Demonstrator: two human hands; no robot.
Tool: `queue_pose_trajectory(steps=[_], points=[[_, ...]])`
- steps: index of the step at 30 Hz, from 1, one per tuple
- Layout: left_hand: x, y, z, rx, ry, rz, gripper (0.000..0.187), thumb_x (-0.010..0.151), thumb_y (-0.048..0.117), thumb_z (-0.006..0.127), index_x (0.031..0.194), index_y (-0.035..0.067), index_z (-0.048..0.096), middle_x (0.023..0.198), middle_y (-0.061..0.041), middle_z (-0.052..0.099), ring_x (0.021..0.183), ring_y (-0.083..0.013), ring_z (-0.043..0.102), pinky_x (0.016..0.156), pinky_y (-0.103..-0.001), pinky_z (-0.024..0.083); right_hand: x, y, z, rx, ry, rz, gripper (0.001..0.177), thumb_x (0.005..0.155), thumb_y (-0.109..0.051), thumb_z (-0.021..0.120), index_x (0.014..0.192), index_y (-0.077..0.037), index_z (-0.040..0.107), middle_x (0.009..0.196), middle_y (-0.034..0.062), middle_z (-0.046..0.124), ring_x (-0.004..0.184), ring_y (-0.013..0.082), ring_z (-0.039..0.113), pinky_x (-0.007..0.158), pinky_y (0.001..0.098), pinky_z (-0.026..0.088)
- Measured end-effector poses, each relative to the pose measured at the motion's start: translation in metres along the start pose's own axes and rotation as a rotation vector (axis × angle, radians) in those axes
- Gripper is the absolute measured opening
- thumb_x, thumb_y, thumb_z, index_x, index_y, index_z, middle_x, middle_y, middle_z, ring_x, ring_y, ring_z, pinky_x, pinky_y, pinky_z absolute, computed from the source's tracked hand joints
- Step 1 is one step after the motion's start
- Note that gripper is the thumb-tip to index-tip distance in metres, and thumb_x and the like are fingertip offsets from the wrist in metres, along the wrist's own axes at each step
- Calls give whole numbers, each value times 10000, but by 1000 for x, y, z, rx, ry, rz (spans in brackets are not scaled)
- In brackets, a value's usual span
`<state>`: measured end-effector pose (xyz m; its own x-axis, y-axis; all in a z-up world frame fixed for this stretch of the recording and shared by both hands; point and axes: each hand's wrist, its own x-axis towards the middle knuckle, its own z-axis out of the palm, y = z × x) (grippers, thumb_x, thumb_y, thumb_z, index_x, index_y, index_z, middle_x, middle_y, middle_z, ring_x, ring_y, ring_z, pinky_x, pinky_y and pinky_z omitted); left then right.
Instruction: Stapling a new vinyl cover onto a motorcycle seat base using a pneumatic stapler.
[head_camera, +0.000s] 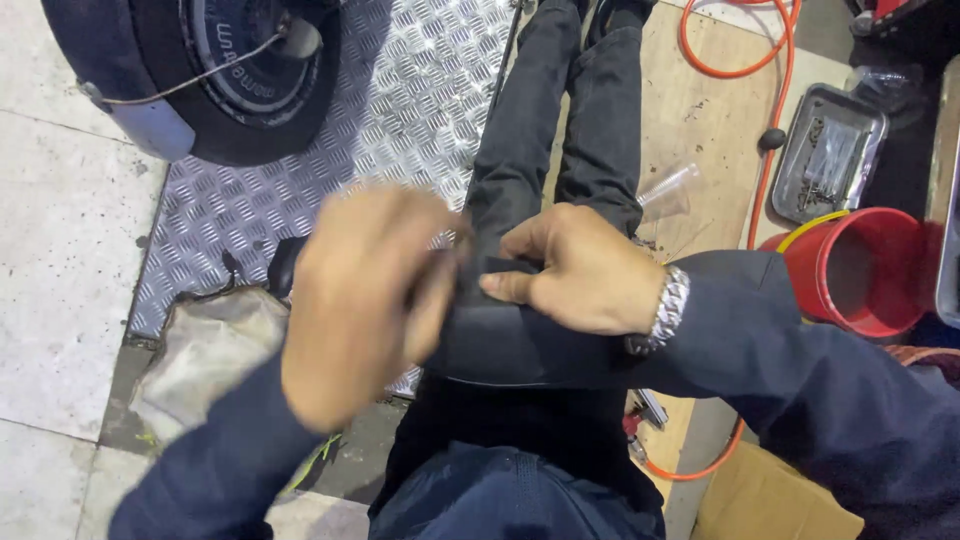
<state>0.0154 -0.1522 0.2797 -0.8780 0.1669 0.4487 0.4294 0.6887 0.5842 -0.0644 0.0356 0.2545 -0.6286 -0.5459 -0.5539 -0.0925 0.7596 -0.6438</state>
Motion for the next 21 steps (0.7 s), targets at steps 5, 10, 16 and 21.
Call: queue_pose_trajectory(steps=[5,10,16,21], points=[[-37,20,17,-79,-43,34,241,823,96,813,1009,-10,703,1022,-116,686,895,-273,657,817,-370,511,9,7,9,85,-34,-35,243,879,-166,744,674,-35,737,518,-11,581,457,105,417,460,280,400],[-42,18,29,-68,22,34,234,839,58,817,1017,-47,706,1040,-144,687,931,-289,675,864,-384,543,11,7,8,70,-3,-36,277,880,-189,752,652,-32,752,478,-5,558,418,98,403,415,272,381],[-33,7,36,-202,39,-10,270,822,28,811,1042,-33,666,1052,-149,630,890,-293,617,821,-372,523,-23,-13,3,-28,515,-463,186,871,2,635,1056,9,649,908,97,717,745,208,685,684,325,549],[-31,8,41,-504,-48,-63,261,800,-2,782,1026,-29,656,964,-132,657,749,-209,595,673,-291,512,-62,1,30,-94,606,-557,271,830,39,669,1101,28,668,861,89,694,595,176,546,604,291,477]])
